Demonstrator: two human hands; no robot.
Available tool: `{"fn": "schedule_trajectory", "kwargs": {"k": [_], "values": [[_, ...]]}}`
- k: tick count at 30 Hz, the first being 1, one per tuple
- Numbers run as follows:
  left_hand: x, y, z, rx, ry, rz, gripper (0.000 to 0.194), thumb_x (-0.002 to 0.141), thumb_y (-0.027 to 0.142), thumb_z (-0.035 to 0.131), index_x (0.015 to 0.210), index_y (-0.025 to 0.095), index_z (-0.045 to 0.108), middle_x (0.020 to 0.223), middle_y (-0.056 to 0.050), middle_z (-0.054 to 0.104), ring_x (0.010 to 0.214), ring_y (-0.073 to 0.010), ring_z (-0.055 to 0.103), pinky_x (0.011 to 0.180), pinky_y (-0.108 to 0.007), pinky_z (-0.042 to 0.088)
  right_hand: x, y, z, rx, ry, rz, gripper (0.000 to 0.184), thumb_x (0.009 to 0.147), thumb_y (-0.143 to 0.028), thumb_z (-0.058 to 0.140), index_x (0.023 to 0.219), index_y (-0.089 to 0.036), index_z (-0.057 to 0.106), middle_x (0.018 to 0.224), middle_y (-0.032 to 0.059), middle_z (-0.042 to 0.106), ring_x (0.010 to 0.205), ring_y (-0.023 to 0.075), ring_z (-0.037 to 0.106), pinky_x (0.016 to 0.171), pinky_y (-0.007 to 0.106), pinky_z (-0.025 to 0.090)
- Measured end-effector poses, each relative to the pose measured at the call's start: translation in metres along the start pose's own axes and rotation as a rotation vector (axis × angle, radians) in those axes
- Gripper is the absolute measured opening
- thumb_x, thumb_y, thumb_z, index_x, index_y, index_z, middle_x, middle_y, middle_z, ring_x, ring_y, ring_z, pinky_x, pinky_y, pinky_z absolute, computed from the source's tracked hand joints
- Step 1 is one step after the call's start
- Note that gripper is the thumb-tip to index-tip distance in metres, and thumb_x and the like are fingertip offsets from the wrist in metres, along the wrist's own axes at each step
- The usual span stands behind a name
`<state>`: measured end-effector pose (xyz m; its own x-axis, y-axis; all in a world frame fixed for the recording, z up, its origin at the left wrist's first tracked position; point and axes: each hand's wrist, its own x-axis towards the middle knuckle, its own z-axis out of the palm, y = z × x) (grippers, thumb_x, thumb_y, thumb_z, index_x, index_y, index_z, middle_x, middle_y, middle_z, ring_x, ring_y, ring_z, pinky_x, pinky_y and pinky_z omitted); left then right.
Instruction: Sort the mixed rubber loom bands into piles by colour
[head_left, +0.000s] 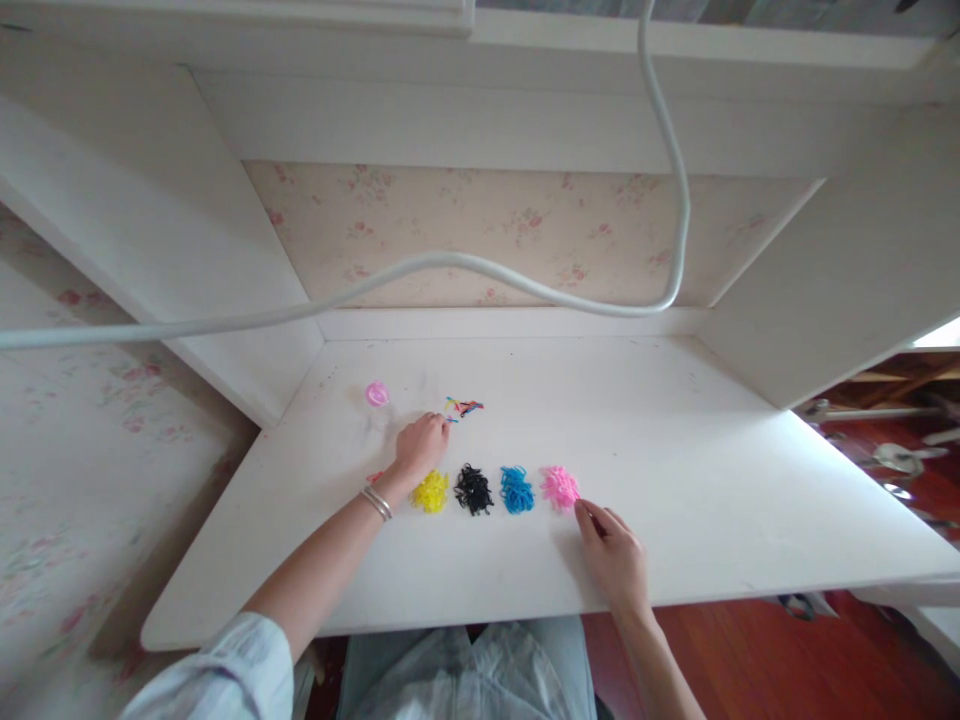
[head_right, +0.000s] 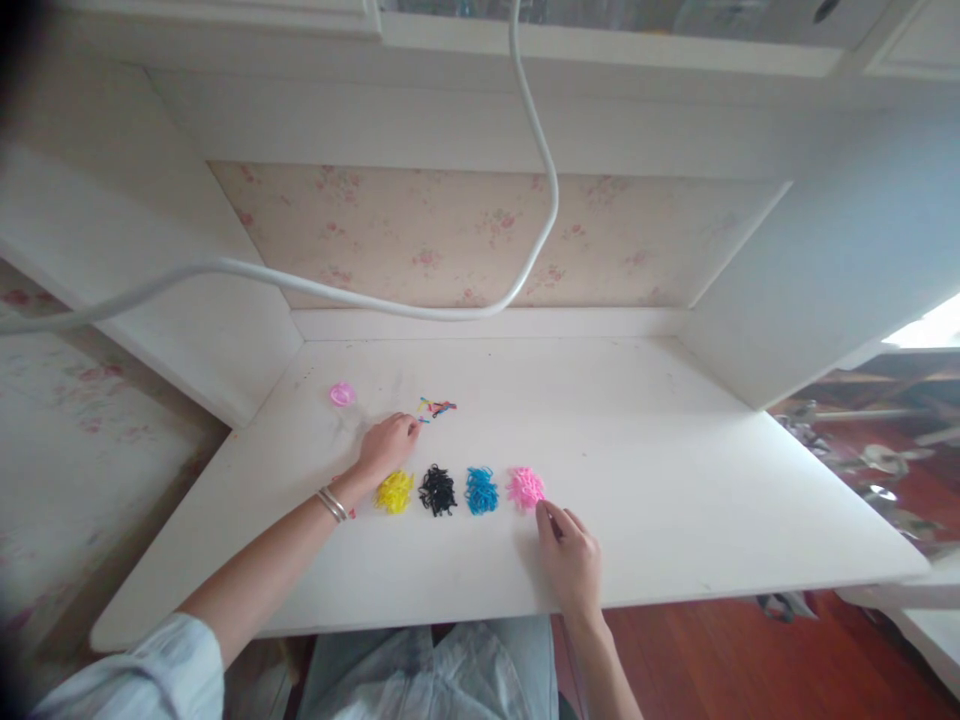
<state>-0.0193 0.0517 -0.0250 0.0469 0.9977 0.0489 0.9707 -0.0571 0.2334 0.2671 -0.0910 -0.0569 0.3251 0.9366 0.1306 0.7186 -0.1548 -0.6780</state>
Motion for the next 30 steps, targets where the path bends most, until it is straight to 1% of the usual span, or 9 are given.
{"fn": "schedule_trajectory", "kwargs": {"k": [2,6,11,14,19,22,25,28,30], "values": [[0.001,0.000,-0.001,0.012,-0.006,0.015,0.029,0.092,0.033,0.037,0.095,0.022,0.064,0.102,-0.005,0.065,0.092,-0.0170,0.061,0.076,-0.026,0.044,-0.001,0.000,0.000,-0.009,-0.003,-0.022,0.039,0.087,-0.050,0.043,0.088,-0.024,0.071,0.078,0.0023,0.067,0.066,0.0138,0.058,0.062,0.022,0.040],[-0.001,-0.001,-0.006,0.045,-0.019,0.027,0.030,0.093,0.031,0.034,0.097,0.021,0.062,0.102,-0.006,0.063,0.090,-0.0172,0.062,0.075,-0.028,0.045,-0.002,0.000,0.001,-0.017,0.014,-0.048,0.041,0.087,-0.051,0.041,0.088,-0.023,0.072,0.074,0.0027,0.066,0.062,0.0132,0.058,0.060,0.021,0.039],[-0.009,-0.004,-0.019,0.083,-0.034,0.061,0.031,0.094,0.028,0.030,0.103,0.019,0.058,0.104,-0.009,0.059,0.086,-0.0179,0.062,0.073,-0.029,0.044,-0.003,-0.001,0.001,-0.025,0.003,-0.049,0.041,0.087,-0.051,0.041,0.087,-0.023,0.071,0.069,0.0015,0.063,0.059,0.0122,0.056,0.058,0.021,0.037],[-0.016,-0.007,-0.029,0.086,-0.038,0.060,0.032,0.094,0.028,0.028,0.103,0.019,0.057,0.104,-0.010,0.059,0.085,-0.0177,0.061,0.073,-0.029,0.043,-0.004,-0.002,0.001,-0.030,-0.002,-0.053,0.040,0.088,-0.051,0.041,0.087,-0.023,0.071,0.068,0.0007,0.062,0.059,0.0115,0.055,0.058,0.021,0.036],[-0.037,-0.012,-0.042,0.050,-0.070,0.031,0.026,0.090,0.031,0.037,0.091,0.022,0.061,0.098,-0.004,0.064,0.084,-0.0158,0.061,0.071,-0.026,0.041,-0.005,-0.004,0.000,-0.046,-0.006,-0.054,0.038,0.088,-0.050,0.042,0.088,-0.024,0.070,0.069,-0.0001,0.062,0.060,0.0109,0.056,0.059,0.020,0.036],[-0.055,-0.016,-0.045,0.020,-0.112,0.016,0.022,0.087,0.031,0.042,0.085,0.026,0.064,0.093,0.000,0.067,0.079,-0.0138,0.062,0.066,-0.024,0.039,-0.005,-0.002,0.000,-0.041,-0.005,-0.055,0.038,0.087,-0.050,0.043,0.088,-0.024,0.071,0.069,-0.0003,0.062,0.060,0.0108,0.056,0.059,0.020,0.037],[-0.071,-0.019,-0.046,-0.011,-0.154,-0.021,0.021,0.084,0.031,0.044,0.083,0.028,0.065,0.090,0.002,0.069,0.077,-0.0146,0.062,0.063,-0.024,0.037,-0.005,0.000,0.000,-0.033,-0.003,-0.056,0.037,0.087,-0.050,0.044,0.088,-0.024,0.071,0.069,-0.0004,0.062,0.060,0.0107,0.056,0.060,0.020,0.037],[-0.078,-0.021,-0.047,-0.029,-0.172,-0.039,0.022,0.083,0.032,0.044,0.083,0.030,0.066,0.090,0.002,0.070,0.077,-0.0159,0.062,0.062,-0.025,0.036,-0.004,-0.001,0.001,-0.042,-0.010,-0.058,0.038,0.087,-0.051,0.044,0.088,-0.023,0.071,0.070,0.0004,0.063,0.060,0.0110,0.056,0.060,0.020,0.037],[-0.079,-0.023,-0.048,-0.025,-0.179,-0.031,0.024,0.084,0.033,0.044,0.079,0.029,0.067,0.088,0.001,0.070,0.076,-0.0164,0.063,0.061,-0.025,0.035,-0.004,-0.002,0.001,-0.051,-0.011,-0.051,0.039,0.087,-0.051,0.044,0.088,-0.023,0.071,0.070,0.0008,0.063,0.060,0.0115,0.056,0.059,0.021,0.037]]}}
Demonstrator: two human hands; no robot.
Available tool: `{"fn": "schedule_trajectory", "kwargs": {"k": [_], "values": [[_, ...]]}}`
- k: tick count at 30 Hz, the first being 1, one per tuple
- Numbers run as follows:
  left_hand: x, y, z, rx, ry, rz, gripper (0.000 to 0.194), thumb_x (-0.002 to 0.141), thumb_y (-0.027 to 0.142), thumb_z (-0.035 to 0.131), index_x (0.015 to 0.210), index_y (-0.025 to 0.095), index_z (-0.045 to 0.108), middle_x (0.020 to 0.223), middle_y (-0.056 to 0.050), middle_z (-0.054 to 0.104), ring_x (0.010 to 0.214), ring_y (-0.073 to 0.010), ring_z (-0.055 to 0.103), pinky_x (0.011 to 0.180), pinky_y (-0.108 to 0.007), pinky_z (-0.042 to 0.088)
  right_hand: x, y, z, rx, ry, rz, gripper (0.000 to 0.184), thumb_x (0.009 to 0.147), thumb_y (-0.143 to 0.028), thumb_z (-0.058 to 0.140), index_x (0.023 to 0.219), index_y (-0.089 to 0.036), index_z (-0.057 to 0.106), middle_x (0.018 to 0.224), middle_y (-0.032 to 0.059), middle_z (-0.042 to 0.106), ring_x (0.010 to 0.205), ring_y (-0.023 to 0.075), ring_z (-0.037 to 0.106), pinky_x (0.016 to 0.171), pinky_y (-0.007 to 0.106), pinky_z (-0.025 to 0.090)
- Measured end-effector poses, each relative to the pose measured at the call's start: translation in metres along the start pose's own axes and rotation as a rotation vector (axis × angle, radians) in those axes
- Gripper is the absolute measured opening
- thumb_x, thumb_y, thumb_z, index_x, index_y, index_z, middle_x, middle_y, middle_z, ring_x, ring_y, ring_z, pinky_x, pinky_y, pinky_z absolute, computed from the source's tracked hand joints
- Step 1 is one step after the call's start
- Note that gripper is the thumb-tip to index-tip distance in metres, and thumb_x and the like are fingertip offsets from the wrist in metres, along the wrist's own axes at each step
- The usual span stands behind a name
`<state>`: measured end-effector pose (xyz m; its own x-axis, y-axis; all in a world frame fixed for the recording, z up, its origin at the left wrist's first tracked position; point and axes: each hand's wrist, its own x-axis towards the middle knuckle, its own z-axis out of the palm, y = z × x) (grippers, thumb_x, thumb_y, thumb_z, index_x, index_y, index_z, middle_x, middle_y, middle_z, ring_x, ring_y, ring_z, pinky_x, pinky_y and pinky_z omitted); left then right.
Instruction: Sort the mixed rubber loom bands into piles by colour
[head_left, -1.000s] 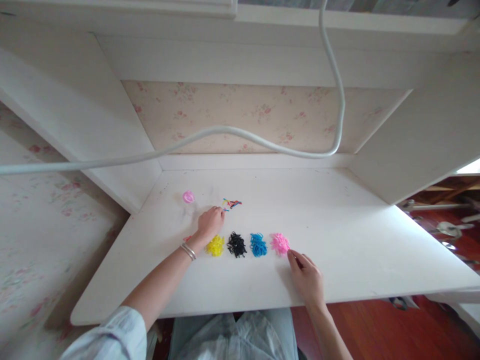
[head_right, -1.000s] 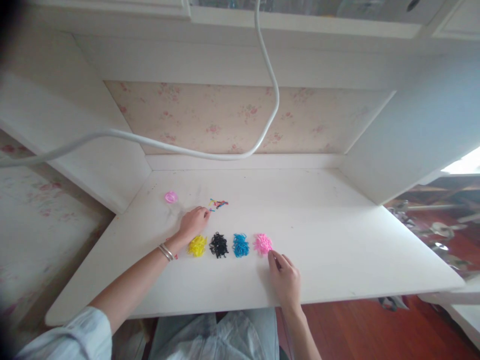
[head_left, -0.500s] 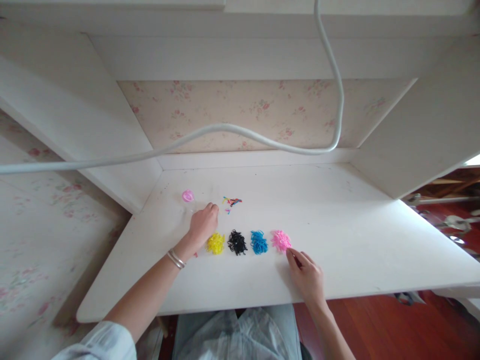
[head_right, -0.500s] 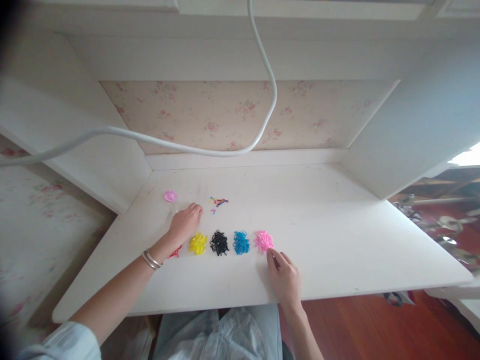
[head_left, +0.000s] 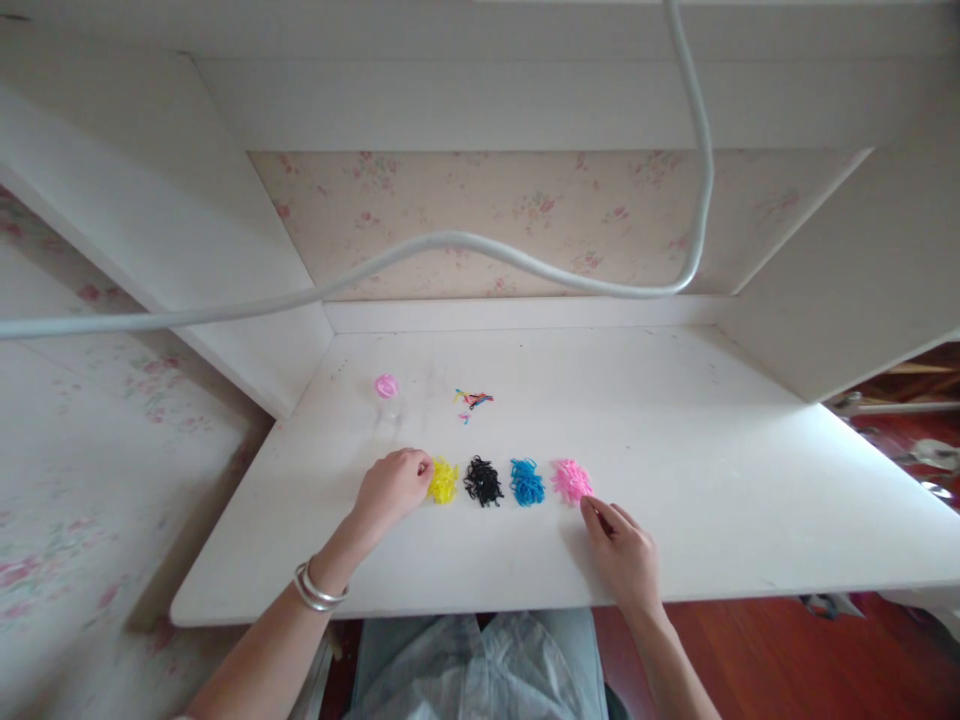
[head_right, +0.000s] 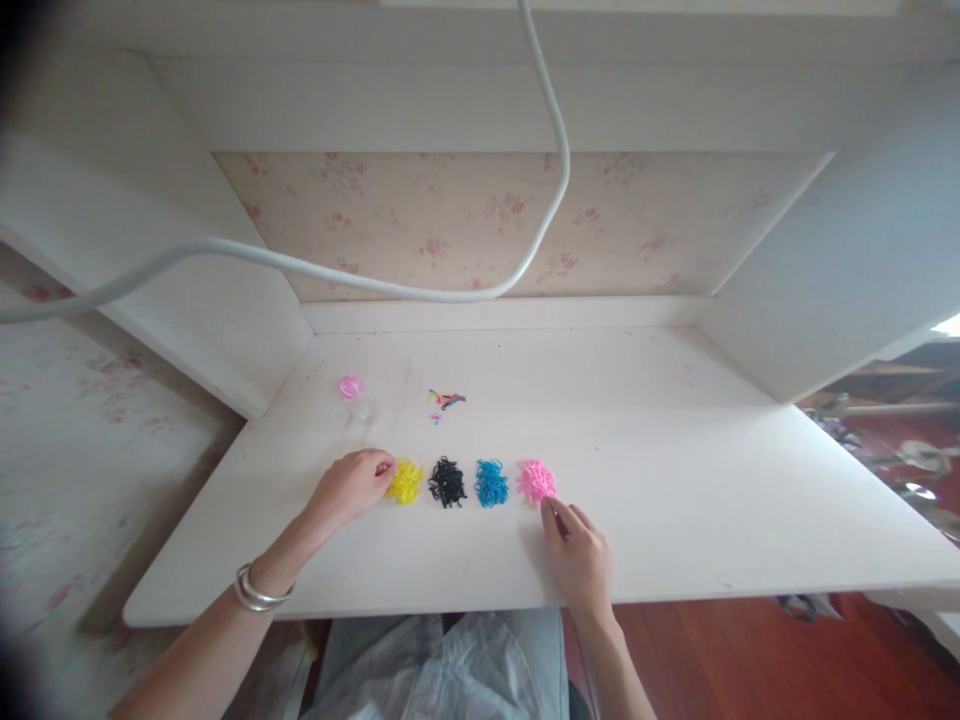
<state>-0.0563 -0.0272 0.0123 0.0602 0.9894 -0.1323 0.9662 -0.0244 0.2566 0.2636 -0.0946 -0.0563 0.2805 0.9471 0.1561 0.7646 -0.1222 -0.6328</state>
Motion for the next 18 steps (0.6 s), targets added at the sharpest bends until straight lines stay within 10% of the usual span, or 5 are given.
{"fn": "schedule_trajectory", "kwargs": {"k": [10,18], "values": [[-0.029,-0.016,0.001,-0.306,0.228,0.067,0.027,0.087,0.036,0.042,0.087,0.023,0.066,0.089,-0.002,0.069,0.077,-0.0138,0.062,0.072,-0.023,0.044,0.023,-0.020,-0.017,0.088,-0.052,-0.022,0.042,0.086,-0.053,0.044,0.092,-0.021,0.071,0.071,0.0016,0.065,0.060,0.0130,0.055,0.057,0.022,0.039],[-0.075,-0.035,0.044,-0.690,0.333,-0.135,0.035,0.085,0.045,0.047,0.094,0.018,0.066,0.074,-0.002,0.068,0.060,-0.0129,0.060,0.057,-0.022,0.048,0.070,-0.117,0.010,-0.146,-0.320,-0.367,0.037,0.090,-0.040,0.037,0.089,-0.027,0.071,0.080,0.0019,0.067,0.071,0.0131,0.058,0.067,0.022,0.040]]}}
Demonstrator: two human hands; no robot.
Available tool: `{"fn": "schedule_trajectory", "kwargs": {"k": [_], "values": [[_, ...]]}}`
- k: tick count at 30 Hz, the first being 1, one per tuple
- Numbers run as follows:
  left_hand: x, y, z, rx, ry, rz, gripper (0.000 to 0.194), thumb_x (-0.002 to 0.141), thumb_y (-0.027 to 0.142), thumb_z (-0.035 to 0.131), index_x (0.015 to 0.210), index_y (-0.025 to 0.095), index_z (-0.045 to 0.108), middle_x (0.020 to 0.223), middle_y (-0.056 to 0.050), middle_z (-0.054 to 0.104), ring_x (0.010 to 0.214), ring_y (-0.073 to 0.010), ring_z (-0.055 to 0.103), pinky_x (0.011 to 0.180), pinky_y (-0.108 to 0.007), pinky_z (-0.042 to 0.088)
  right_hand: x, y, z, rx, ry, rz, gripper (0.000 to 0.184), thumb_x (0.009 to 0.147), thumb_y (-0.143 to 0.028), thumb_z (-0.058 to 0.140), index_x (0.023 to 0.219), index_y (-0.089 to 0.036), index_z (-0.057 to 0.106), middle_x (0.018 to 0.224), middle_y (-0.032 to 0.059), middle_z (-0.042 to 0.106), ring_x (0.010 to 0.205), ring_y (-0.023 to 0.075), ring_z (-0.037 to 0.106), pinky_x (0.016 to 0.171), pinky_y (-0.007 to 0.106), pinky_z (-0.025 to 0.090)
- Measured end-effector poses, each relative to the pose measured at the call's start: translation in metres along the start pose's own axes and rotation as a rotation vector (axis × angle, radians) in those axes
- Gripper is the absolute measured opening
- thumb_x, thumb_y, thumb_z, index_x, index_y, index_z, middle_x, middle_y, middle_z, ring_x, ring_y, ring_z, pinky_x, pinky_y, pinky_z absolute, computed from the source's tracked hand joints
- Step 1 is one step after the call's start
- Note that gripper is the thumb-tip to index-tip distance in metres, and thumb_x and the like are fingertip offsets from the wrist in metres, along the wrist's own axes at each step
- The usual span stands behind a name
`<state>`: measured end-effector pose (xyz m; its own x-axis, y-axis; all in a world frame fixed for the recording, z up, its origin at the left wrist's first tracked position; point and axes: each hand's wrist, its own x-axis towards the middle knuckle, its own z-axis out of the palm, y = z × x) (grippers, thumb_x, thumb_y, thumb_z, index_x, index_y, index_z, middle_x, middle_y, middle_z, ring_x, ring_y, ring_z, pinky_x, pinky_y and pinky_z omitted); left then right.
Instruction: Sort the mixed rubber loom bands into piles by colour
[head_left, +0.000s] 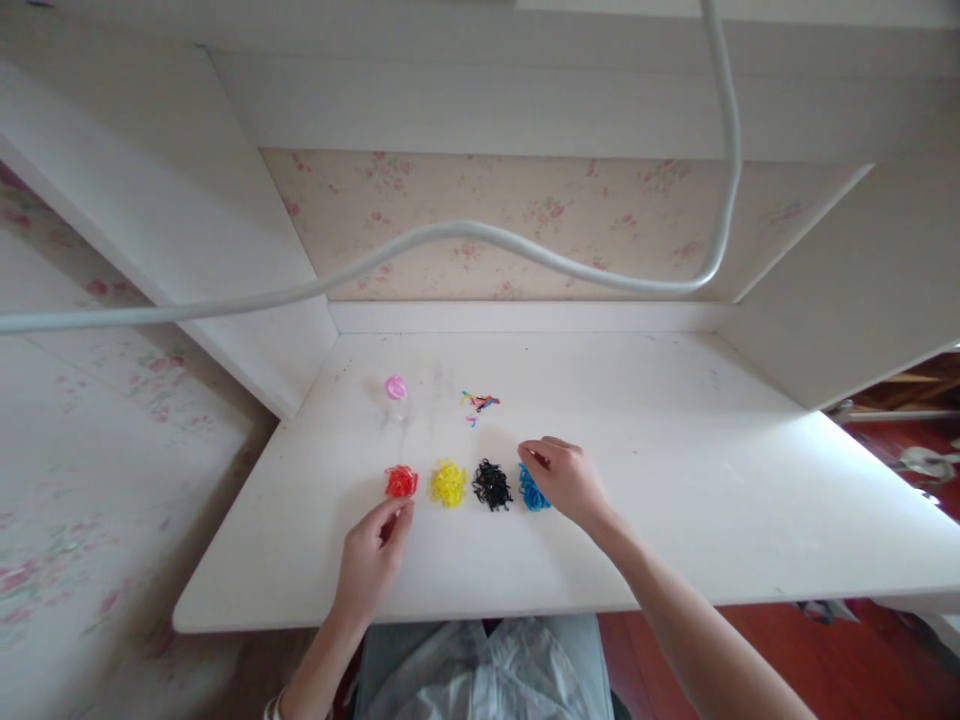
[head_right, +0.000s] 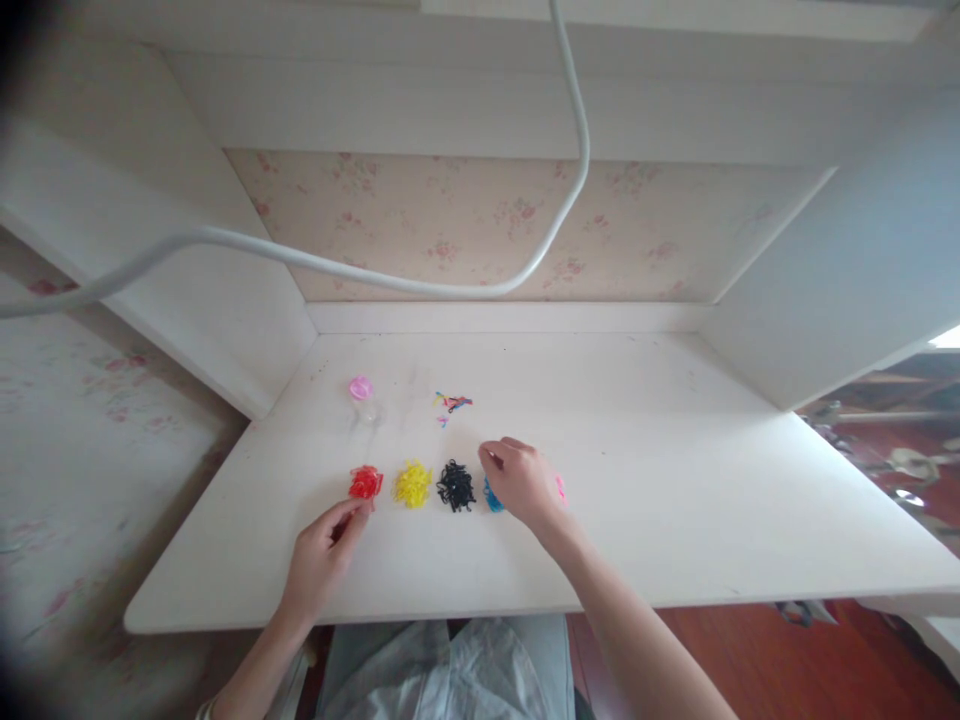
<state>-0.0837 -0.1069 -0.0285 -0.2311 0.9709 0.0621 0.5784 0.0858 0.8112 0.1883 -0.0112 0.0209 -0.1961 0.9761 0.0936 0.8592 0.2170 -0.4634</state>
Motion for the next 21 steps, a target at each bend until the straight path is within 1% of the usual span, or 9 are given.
{"fn": "schedule_trajectory", "kwargs": {"k": [2,4,6,9,12,15,18,21], "values": [[-0.005,-0.011,0.002,-0.025,0.032,-0.037,0.034,0.084,0.045,0.049,0.093,0.017,0.067,0.078,-0.003,0.070,0.061,-0.0132,0.061,0.059,-0.022,0.049,0.022,-0.018,0.009,-0.105,-0.094,-0.041,0.035,0.091,-0.040,0.037,0.099,-0.029,0.070,0.092,0.0018,0.068,0.079,0.0142,0.060,0.070,0.022,0.040],[-0.006,-0.019,0.003,-0.027,0.052,-0.027,0.033,0.084,0.043,0.050,0.092,0.017,0.067,0.084,-0.004,0.071,0.067,-0.0141,0.063,0.063,-0.023,0.051,0.042,-0.031,0.020,-0.201,-0.183,-0.033,0.034,0.090,-0.041,0.038,0.102,-0.029,0.068,0.102,0.0018,0.067,0.087,0.0159,0.060,0.073,0.024,0.040],[-0.006,-0.023,0.003,-0.019,0.061,0.008,0.031,0.084,0.042,0.050,0.092,0.018,0.068,0.089,-0.005,0.071,0.072,-0.0153,0.065,0.067,-0.024,0.052,0.059,-0.037,0.033,-0.245,-0.219,-0.015,0.034,0.090,-0.040,0.038,0.102,-0.028,0.068,0.106,0.0029,0.066,0.094,0.0183,0.059,0.076,0.027,0.041],[-0.004,-0.025,0.005,-0.007,0.049,0.052,0.029,0.084,0.040,0.050,0.092,0.019,0.068,0.091,-0.005,0.071,0.077,-0.0159,0.066,0.070,-0.025,0.052,0.076,-0.041,0.050,-0.264,-0.226,0.006,0.034,0.089,-0.039,0.039,0.103,-0.026,0.067,0.109,0.0056,0.065,0.097,0.0213,0.059,0.078,0.031,0.042],[-0.001,-0.025,0.006,0.006,0.023,0.071,0.028,0.085,0.039,0.049,0.092,0.019,0.068,0.090,-0.005,0.071,0.076,-0.0152,0.066,0.071,-0.025,0.052,0.084,-0.042,0.062,-0.280,-0.235,0.023,0.034,0.089,-0.038,0.039,0.100,-0.022,0.067,0.108,0.0082,0.065,0.096,0.0226,0.060,0.078,0.032,0.043],[0.000,-0.024,0.006,0.010,0.012,0.071,0.029,0.086,0.039,0.048,0.093,0.019,0.067,0.091,-0.005,0.071,0.077,-0.0157,0.066,0.071,-0.025,0.052,0.087,-0.044,0.069,-0.286,-0.238,0.034,0.035,0.092,-0.033,0.035,0.098,-0.018,0.066,0.107,0.0107,0.065,0.096,0.0218,0.061,0.079,0.031,0.042],[0.001,-0.024,0.006,0.008,0.004,0.060,0.030,0.086,0.040,0.047,0.094,0.019,0.067,0.091,-0.005,0.071,0.076,-0.0159,0.066,0.070,-0.025,0.053,0.085,-0.044,0.070,-0.280,-0.229,0.029,0.035,0.094,-0.030,0.032,0.100,-0.018,0.064,0.109,0.0105,0.064,0.096,0.0205,0.060,0.079,0.029,0.041],[0.001,-0.024,0.005,0.016,-0.001,0.057,0.030,0.086,0.040,0.047,0.094,0.019,0.066,0.090,-0.005,0.071,0.076,-0.0156,0.066,0.071,-0.025,0.052,0.080,-0.042,0.061,-0.261,-0.213,0.007,0.033,0.095,-0.033,0.032,0.098,-0.022,0.063,0.110,0.0068,0.064,0.096,0.0190,0.060,0.077,0.027,0.040]]}}
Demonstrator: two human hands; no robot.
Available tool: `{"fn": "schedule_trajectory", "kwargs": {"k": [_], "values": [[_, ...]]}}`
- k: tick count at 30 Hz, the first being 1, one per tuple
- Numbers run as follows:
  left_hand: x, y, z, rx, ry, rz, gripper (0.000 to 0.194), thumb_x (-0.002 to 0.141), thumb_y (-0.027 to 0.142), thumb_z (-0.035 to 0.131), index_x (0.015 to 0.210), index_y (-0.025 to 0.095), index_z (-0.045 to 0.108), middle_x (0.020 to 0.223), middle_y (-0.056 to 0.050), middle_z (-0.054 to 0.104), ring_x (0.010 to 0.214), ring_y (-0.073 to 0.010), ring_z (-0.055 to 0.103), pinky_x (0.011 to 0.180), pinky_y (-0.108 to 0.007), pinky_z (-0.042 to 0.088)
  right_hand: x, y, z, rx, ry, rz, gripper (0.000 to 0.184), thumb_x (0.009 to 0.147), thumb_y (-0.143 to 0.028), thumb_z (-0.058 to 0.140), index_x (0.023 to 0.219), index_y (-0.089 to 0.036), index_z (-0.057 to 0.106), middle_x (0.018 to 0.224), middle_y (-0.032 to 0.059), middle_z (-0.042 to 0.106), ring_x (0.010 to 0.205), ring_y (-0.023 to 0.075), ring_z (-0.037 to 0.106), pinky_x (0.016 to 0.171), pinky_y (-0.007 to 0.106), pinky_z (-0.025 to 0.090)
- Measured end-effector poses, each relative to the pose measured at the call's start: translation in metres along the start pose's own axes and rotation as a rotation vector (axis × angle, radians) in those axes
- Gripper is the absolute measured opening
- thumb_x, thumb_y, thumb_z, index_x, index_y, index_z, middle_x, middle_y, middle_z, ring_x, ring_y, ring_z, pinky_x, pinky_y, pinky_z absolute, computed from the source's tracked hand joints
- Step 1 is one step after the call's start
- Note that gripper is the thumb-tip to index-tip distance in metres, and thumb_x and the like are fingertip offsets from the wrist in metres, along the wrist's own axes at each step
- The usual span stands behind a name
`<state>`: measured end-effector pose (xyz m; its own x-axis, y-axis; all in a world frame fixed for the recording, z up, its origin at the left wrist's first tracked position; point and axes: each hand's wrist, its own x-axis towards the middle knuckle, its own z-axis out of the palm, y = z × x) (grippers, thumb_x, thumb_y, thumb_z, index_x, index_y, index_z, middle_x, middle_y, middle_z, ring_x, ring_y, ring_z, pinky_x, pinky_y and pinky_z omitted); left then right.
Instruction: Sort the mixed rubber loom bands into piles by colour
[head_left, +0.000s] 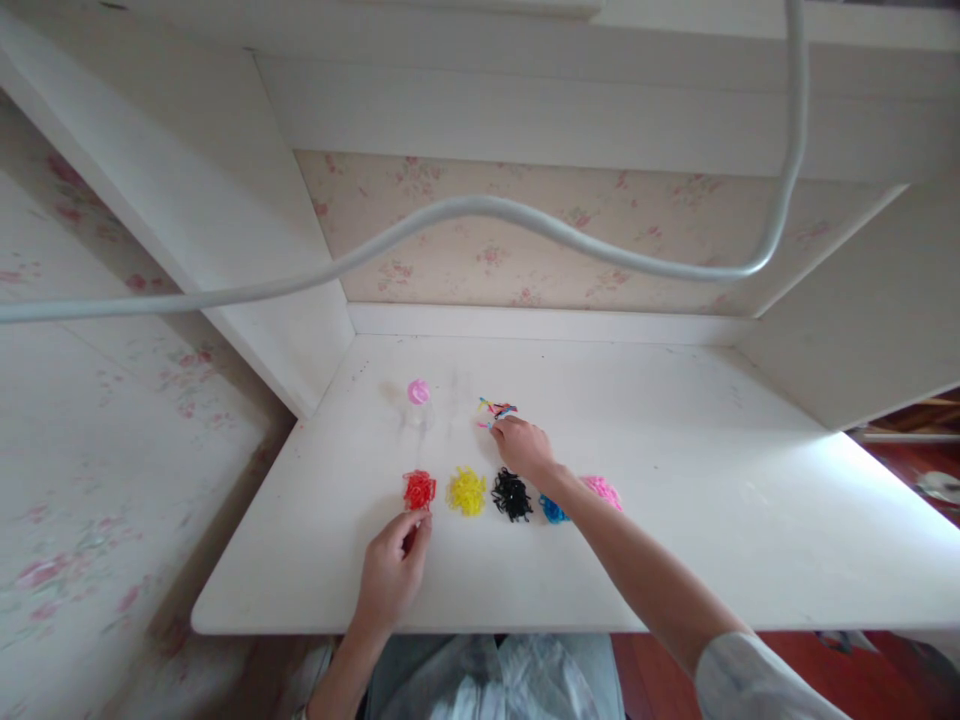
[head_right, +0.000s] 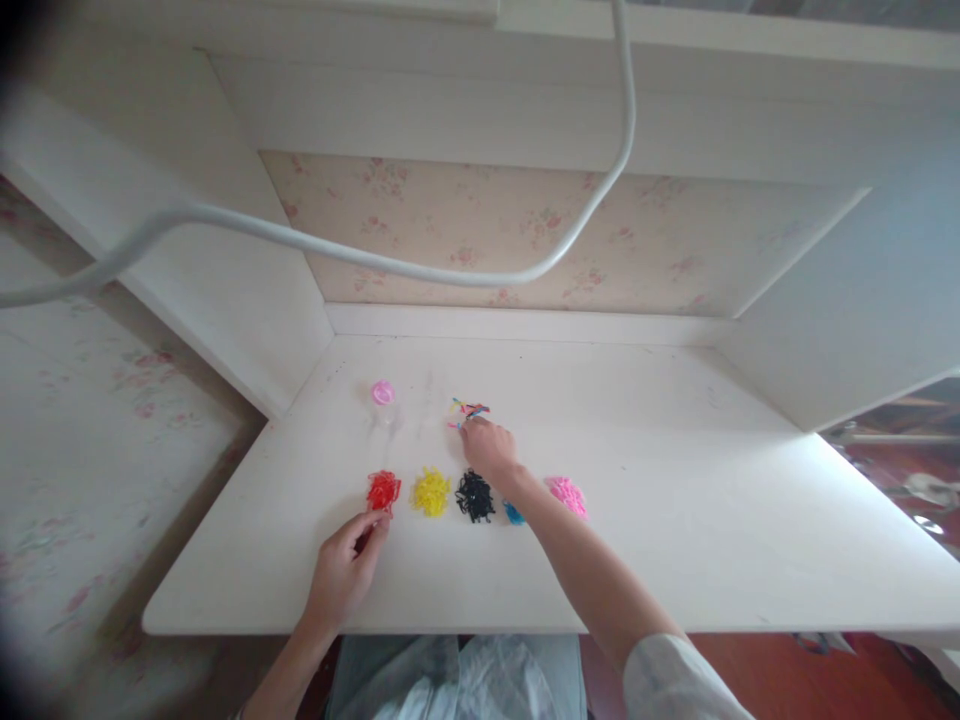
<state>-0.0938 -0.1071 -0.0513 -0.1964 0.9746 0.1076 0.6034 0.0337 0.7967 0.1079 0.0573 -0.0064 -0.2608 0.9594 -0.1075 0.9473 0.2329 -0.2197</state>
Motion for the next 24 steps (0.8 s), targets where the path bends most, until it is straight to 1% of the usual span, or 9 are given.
{"fn": "schedule_trajectory", "kwargs": {"k": [4,8,12,15,20,22,24], "values": [[-0.001,0.001,0.000,0.011,0.001,0.011,0.029,0.086,0.040,0.047,0.093,0.019,0.067,0.089,-0.005,0.071,0.074,-0.0151,0.065,0.069,-0.024,0.052,-0.018,0.016,-0.014,0.039,0.035,-0.024,0.034,0.095,-0.035,0.032,0.096,-0.025,0.064,0.106,0.0025,0.065,0.093,0.0160,0.059,0.074,0.024,0.038],[-0.001,0.003,-0.001,0.024,-0.013,0.012,0.030,0.087,0.041,0.046,0.093,0.020,0.066,0.087,-0.004,0.071,0.073,-0.0145,0.065,0.068,-0.024,0.051,-0.046,0.042,-0.024,0.097,0.072,-0.045,0.033,0.094,-0.035,0.035,0.092,-0.024,0.066,0.094,0.0008,0.066,0.085,0.0133,0.059,0.072,0.021,0.037],[-0.001,0.003,0.000,0.044,-0.021,0.008,0.031,0.087,0.043,0.045,0.093,0.020,0.066,0.086,-0.004,0.070,0.071,-0.0143,0.064,0.066,-0.024,0.051,-0.079,0.066,-0.024,0.202,0.116,-0.064,0.035,0.092,-0.036,0.036,0.084,-0.023,0.067,0.082,0.0013,0.065,0.074,0.0132,0.057,0.066,0.021,0.037],[0.000,0.002,0.001,0.058,-0.016,0.016,0.033,0.087,0.044,0.045,0.092,0.020,0.066,0.085,-0.005,0.071,0.070,-0.0148,0.064,0.066,-0.024,0.051,-0.097,0.075,-0.021,0.205,0.103,-0.046,0.037,0.092,-0.038,0.035,0.081,-0.023,0.067,0.079,0.0011,0.064,0.070,0.0130,0.057,0.064,0.021,0.036],[-0.001,0.002,0.002,0.087,-0.014,0.039,0.031,0.086,0.042,0.046,0.093,0.020,0.067,0.089,-0.005,0.071,0.075,-0.0159,0.065,0.068,-0.024,0.051,-0.107,0.080,-0.018,0.158,0.072,-0.020,0.040,0.092,-0.037,0.035,0.069,-0.024,0.065,0.073,0.0004,0.063,0.064,0.0116,0.056,0.061,0.021,0.034],[-0.001,0.003,0.002,0.089,0.001,0.039,0.030,0.086,0.041,0.047,0.092,0.020,0.067,0.089,-0.004,0.071,0.075,-0.0155,0.065,0.068,-0.024,0.051,-0.106,0.084,-0.020,0.159,0.098,-0.011,0.039,0.091,-0.036,0.036,0.070,-0.024,0.066,0.074,0.0002,0.063,0.065,0.0118,0.056,0.062,0.021,0.035],[-0.002,0.004,0.002,0.084,0.009,0.035,0.029,0.086,0.040,0.047,0.092,0.020,0.067,0.089,-0.004,0.071,0.074,-0.0150,0.065,0.068,-0.023,0.051,-0.103,0.091,-0.025,0.174,0.154,-0.001,0.036,0.091,-0.035,0.036,0.075,-0.025,0.067,0.077,0.0001,0.065,0.069,0.0126,0.058,0.064,0.021,0.036]]}}
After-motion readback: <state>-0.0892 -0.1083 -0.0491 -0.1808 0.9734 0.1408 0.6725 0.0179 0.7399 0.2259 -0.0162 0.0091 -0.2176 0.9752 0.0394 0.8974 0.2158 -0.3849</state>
